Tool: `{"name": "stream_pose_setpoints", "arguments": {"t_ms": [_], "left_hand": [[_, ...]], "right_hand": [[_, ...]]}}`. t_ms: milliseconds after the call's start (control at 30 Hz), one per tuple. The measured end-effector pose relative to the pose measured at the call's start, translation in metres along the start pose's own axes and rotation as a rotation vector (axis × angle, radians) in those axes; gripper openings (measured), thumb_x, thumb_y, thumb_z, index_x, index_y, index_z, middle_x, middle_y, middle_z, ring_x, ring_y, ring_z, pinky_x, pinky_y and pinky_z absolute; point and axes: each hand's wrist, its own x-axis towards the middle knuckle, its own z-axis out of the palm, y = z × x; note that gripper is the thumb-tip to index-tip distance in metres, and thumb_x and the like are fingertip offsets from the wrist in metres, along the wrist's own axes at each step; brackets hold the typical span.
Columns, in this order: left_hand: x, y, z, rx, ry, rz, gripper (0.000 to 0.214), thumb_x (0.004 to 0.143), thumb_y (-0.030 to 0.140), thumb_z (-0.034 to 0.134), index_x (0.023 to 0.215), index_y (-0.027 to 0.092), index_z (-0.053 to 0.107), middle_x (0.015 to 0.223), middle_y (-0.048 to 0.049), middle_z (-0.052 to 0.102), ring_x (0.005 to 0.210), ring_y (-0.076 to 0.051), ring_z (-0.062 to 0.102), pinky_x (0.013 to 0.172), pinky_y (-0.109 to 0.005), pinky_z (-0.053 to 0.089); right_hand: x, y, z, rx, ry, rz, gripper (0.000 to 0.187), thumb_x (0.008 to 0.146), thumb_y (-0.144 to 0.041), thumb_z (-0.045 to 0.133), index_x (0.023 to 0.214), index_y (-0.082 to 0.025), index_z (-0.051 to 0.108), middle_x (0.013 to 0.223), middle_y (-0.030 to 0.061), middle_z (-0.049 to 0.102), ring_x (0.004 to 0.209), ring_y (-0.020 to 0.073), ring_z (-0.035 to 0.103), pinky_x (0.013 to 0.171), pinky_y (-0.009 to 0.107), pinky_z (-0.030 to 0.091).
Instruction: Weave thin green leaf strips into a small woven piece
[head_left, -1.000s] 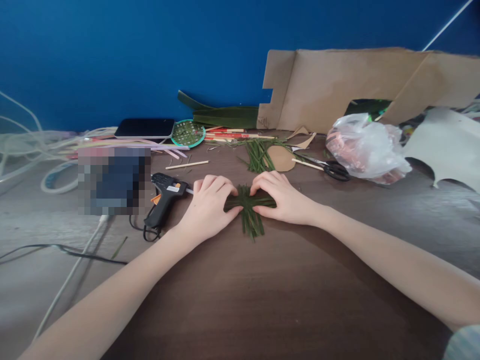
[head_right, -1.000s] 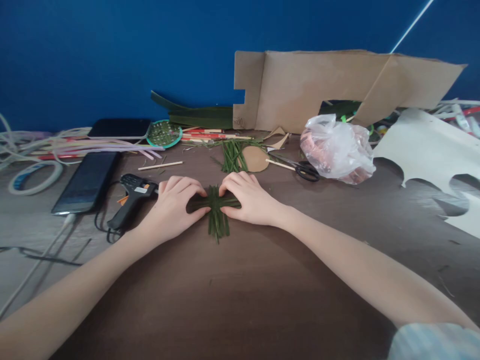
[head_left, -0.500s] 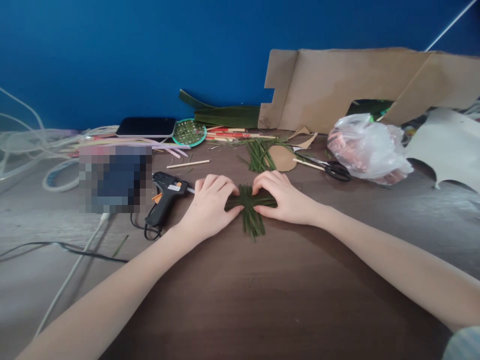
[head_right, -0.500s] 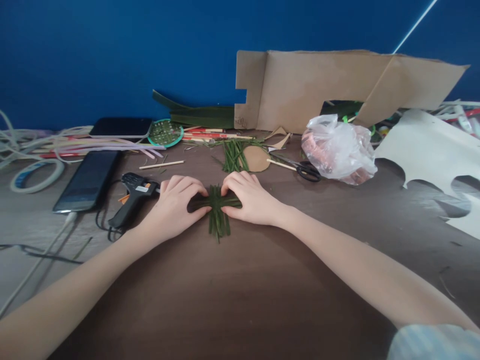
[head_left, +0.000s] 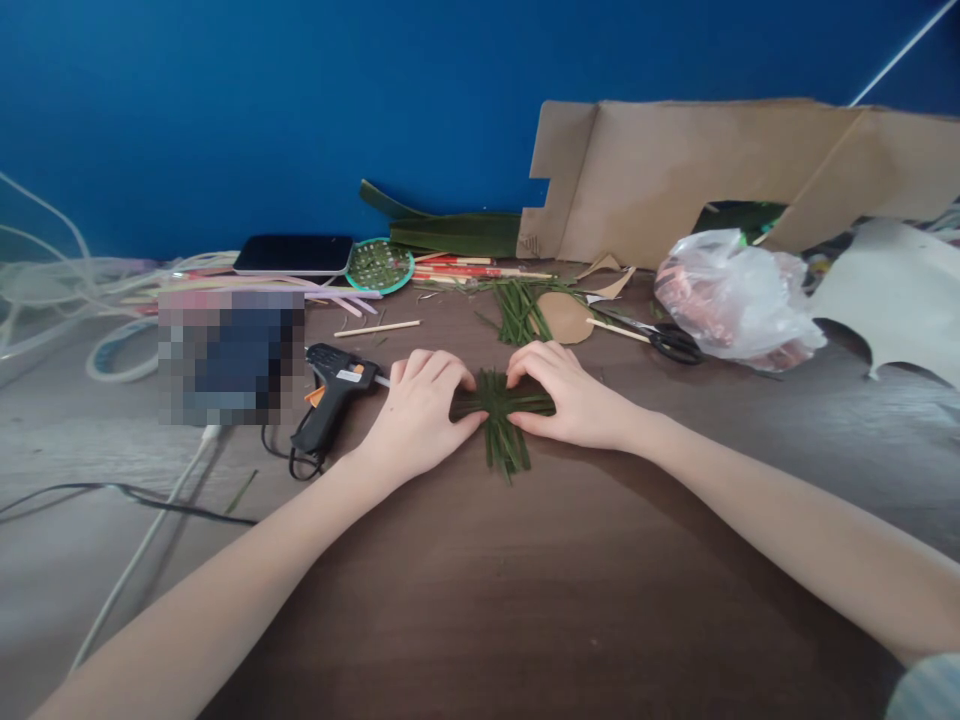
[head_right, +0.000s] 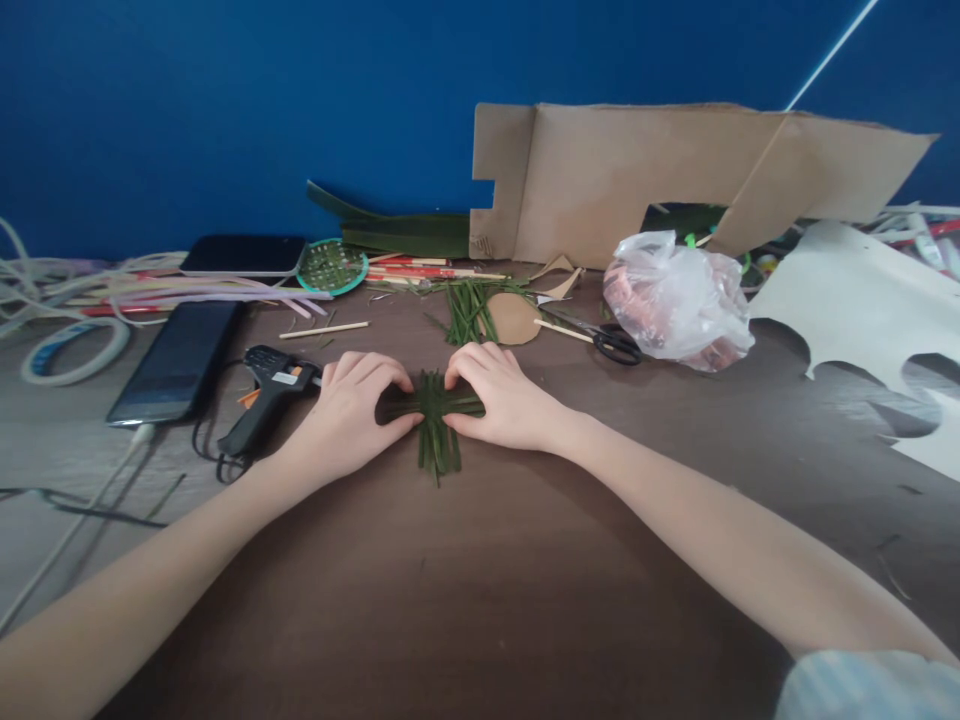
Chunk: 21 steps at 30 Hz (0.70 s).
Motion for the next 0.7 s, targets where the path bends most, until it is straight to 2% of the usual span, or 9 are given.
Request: {"name": "stream_pose_setpoints", "arguments": {"t_ms": [133, 500, 700], "left_hand": [[-0.0001, 0.0004, 0.0000, 0.001, -0.014, -0.038, 0.021, 0.074, 0.028, 0.064, 0.090, 0.018, 0.054, 0.101, -0.0047, 0.058, 0.099, -0.025, 0.044, 0.082, -0.038, 0.034], [0.0011, 0.0001, 0.0012, -0.026, -0.031, -0.019, 0.017, 0.075, 0.026, 0.063, 0.087, 0.018, 0.054, 0.100, -0.0037, 0.058, 0.098, -0.024, 0.044, 0.082, -0.038, 0.034], [-0.0003, -0.0003, 0.0027, -0.028, -0.029, -0.018, 0.018, 0.075, 0.026, 0.063, 0.090, 0.018, 0.054, 0.100, -0.0031, 0.058, 0.098, -0.023, 0.044, 0.082, -0.038, 0.034]], "right_hand": [[0.0002, -0.0002, 0.0004, -0.005, 0.006, 0.003, 0.026, 0.076, -0.030, 0.061, 0.096, -0.020, 0.047, 0.103, 0.0074, 0.052, 0.100, 0.0230, 0.045, 0.089, 0.039, 0.036], [0.0001, -0.0016, -0.0003, 0.017, 0.004, -0.010, 0.020, 0.078, -0.028, 0.060, 0.092, -0.020, 0.049, 0.098, 0.0053, 0.054, 0.096, 0.0215, 0.045, 0.087, 0.038, 0.035], [0.0004, -0.0005, 0.0002, -0.005, 0.000, -0.013, 0.025, 0.078, -0.028, 0.060, 0.100, -0.020, 0.051, 0.099, 0.0060, 0.053, 0.097, 0.0219, 0.046, 0.088, 0.039, 0.036]]}}
